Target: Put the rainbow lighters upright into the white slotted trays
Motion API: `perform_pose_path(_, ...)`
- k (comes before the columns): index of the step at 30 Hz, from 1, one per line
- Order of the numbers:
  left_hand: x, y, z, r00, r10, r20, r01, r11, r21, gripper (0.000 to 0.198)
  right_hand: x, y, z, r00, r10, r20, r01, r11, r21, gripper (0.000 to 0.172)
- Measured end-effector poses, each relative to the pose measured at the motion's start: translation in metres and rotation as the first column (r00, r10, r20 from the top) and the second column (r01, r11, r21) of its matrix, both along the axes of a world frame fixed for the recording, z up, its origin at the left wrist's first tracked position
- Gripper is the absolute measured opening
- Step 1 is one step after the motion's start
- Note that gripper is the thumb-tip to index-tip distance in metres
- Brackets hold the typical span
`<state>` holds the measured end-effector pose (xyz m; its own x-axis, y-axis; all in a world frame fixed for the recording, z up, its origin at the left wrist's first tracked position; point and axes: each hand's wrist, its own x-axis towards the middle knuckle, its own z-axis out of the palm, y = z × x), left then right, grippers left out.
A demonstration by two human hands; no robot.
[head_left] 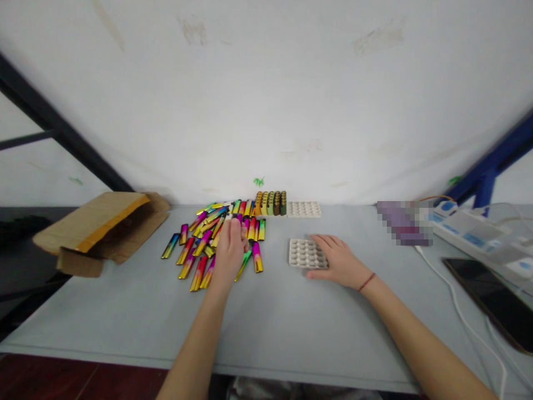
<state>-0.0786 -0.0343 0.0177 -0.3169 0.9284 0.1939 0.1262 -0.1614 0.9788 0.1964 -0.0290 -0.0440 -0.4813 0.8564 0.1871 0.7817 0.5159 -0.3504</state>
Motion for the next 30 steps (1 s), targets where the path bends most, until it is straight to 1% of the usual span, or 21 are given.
perform_pose_path(1,0.008,0.005,0.001,0.994,-0.069,0.088,0.068,0.998,0.015,0.037,0.004,0.001,-0.001,1.0,-0.01,0.001,0.01,1.0,0.0,0.094)
perform_pose_path(2,0.015,0.01,0.001,0.982,-0.122,0.143,0.118,0.992,0.033,0.038,0.007,0.002,-0.002,1.0,-0.017,0.003,0.017,1.0,-0.001,0.096)
perform_pose_path(4,0.026,0.021,0.0,0.965,-0.181,0.192,0.171,0.983,0.065,0.038,0.015,0.004,-0.003,1.0,-0.016,0.006,0.017,1.0,-0.008,0.093)
perform_pose_path(8,0.044,0.039,-0.003,0.94,-0.213,0.268,0.203,0.977,0.067,0.034,0.025,0.009,-0.001,1.0,0.024,-0.009,-0.024,0.999,-0.03,0.077)
perform_pose_path(10,0.053,0.043,-0.005,0.91,-0.237,0.339,0.242,0.97,0.028,0.035,0.026,0.01,0.001,0.999,0.036,-0.02,-0.036,0.999,-0.036,0.071)
perform_pose_path(13,0.062,0.041,-0.009,0.866,-0.258,0.428,0.316,0.946,-0.07,0.046,0.026,0.008,0.002,0.999,0.033,-0.028,-0.034,0.999,-0.029,0.068)
perform_pose_path(16,0.065,0.033,-0.014,0.842,-0.256,0.475,0.363,0.919,-0.15,0.053,0.023,0.005,0.0,1.0,0.016,-0.018,-0.016,1.0,-0.007,0.069)
perform_pose_path(20,0.061,0.025,-0.019,0.809,-0.21,0.548,0.388,0.893,-0.23,0.05,0.021,0.003,-0.005,1.0,-0.005,0.004,0.005,0.999,0.034,0.071)
perform_pose_path(25,0.06,0.025,-0.022,0.793,-0.132,0.595,0.331,0.913,-0.239,0.048,0.021,0.002,-0.006,1.0,-0.005,0.005,0.005,0.999,0.048,0.07)
perform_pose_path(30,0.061,0.027,-0.021,0.79,-0.059,0.61,0.263,0.932,-0.25,0.048,0.021,0.0,-0.004,1.0,-0.003,0.003,0.003,0.999,0.045,0.07)
